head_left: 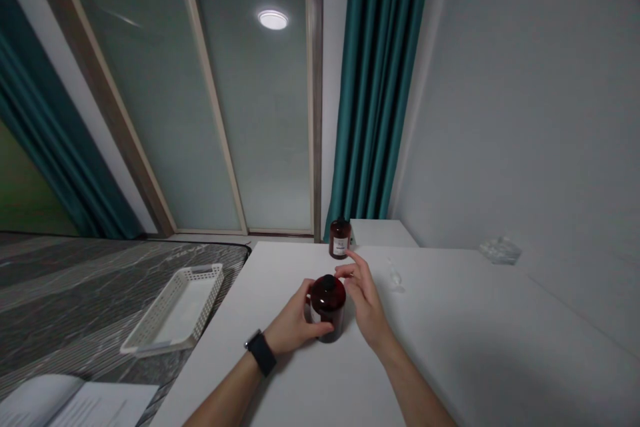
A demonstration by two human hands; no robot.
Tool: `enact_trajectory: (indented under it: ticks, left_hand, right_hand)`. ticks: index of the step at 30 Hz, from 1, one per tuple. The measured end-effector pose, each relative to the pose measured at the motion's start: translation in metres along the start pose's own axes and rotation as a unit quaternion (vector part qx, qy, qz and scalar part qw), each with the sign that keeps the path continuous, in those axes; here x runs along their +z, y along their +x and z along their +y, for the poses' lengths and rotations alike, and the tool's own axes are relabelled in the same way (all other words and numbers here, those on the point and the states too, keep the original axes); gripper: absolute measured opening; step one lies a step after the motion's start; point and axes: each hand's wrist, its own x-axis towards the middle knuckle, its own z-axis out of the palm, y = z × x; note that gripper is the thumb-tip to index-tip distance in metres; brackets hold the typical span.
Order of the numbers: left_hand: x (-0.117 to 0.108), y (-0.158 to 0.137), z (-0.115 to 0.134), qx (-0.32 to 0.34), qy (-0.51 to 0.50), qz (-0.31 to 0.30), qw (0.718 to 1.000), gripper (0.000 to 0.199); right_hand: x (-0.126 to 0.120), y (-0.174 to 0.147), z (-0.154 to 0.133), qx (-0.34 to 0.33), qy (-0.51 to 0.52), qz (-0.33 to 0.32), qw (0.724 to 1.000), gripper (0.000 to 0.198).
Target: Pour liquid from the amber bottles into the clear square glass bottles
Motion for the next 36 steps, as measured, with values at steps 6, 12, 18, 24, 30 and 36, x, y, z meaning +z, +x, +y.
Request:
enact_trajectory:
  ticks: [6,12,18,24,30,36]
  left_hand:
    - [0.000,0.000,-0.002,0.002,-0.004,0.005,1.000,0.061]
    - [0.000,-0.001,-0.001,0.004,-0.009,-0.001,1.000,0.060]
    - [-0.001,-0.001,-0.003,0.008,0.000,0.005,1.000,0.061]
    - [-0.001,-0.001,-0.004,0.002,-0.003,-0.001,1.000,0.064]
    - [-0.001,-0.001,-0.004,0.001,0.004,0.003,1.000,0.062]
    - [0.000,-0.001,-0.003,0.004,-0.008,0.005,1.000,0.062]
  right_hand:
    - [0.007,-0.006,0.003,0.009,0.018,-0.074,0.997,0.051]
    - [0.011,-0.009,0.011,-0.017,-0.072,-0.003,0.997,0.056]
    - [0.014,-0.010,0.006,-0.022,-0.065,-0.040,0.997,0.063]
    - [0.014,-0.010,0.007,-0.020,-0.098,0.019,0.995,0.058]
    - [0.015,-0.012,0.004,-0.027,-0.085,-0.025,0.996,0.055]
    - [0.015,-0.011,0.006,-0.029,-0.111,0.010,0.993,0.061]
